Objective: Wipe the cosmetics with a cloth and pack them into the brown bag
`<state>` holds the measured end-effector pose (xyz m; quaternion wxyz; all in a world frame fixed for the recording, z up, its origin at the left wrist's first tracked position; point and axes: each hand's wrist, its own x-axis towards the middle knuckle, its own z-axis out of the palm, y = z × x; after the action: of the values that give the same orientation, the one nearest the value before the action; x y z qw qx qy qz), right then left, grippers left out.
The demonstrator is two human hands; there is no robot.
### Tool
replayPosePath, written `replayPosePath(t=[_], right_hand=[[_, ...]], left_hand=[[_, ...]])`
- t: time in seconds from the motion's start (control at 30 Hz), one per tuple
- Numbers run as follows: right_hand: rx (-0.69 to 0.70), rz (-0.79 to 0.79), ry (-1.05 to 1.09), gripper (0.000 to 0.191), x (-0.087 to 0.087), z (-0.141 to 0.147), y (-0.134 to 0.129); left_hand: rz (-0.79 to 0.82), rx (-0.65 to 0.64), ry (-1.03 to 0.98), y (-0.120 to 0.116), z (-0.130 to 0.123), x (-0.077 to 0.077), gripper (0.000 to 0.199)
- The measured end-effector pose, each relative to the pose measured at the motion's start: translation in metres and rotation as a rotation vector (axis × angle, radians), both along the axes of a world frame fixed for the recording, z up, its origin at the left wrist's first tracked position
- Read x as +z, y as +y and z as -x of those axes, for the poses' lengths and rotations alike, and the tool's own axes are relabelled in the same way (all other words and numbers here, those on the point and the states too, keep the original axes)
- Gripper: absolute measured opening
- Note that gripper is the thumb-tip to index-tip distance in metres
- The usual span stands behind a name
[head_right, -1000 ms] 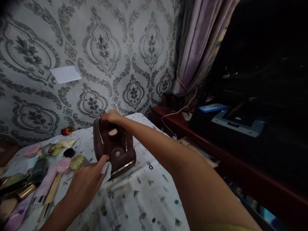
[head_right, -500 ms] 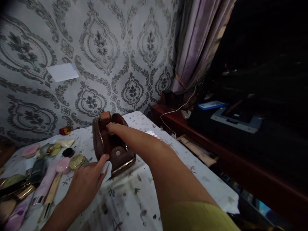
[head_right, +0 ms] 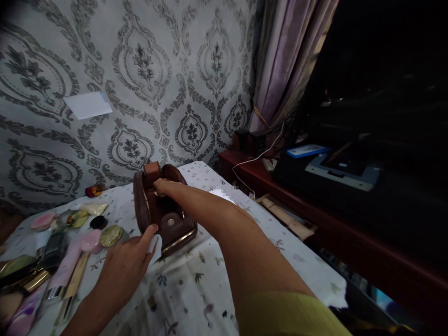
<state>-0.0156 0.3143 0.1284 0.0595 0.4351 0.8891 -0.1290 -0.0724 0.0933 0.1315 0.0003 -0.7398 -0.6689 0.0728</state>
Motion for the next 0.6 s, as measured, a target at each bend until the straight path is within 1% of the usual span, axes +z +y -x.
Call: replayPosePath(t=[0.2, 0.47, 0.6], right_hand=[[0.005, 0.000, -0.026, 0.030, 0.001, 0.001, -0.001], [0.039, -0.015, -0.025, 0.029, -0.001, 0.000, 0.007], [0.032, -0.003, -0.003, 0.028, -0.002, 0.000, 0.009]], left_hand=[[0.010, 0.009, 0.000, 0.000, 0.000, 0.000, 0.047], [0.018, 0.015, 0.008, -0.002, 0.000, 0.002, 0.049], [0.018, 0.015, 0.008, -0.002, 0.000, 0.001, 0.046]])
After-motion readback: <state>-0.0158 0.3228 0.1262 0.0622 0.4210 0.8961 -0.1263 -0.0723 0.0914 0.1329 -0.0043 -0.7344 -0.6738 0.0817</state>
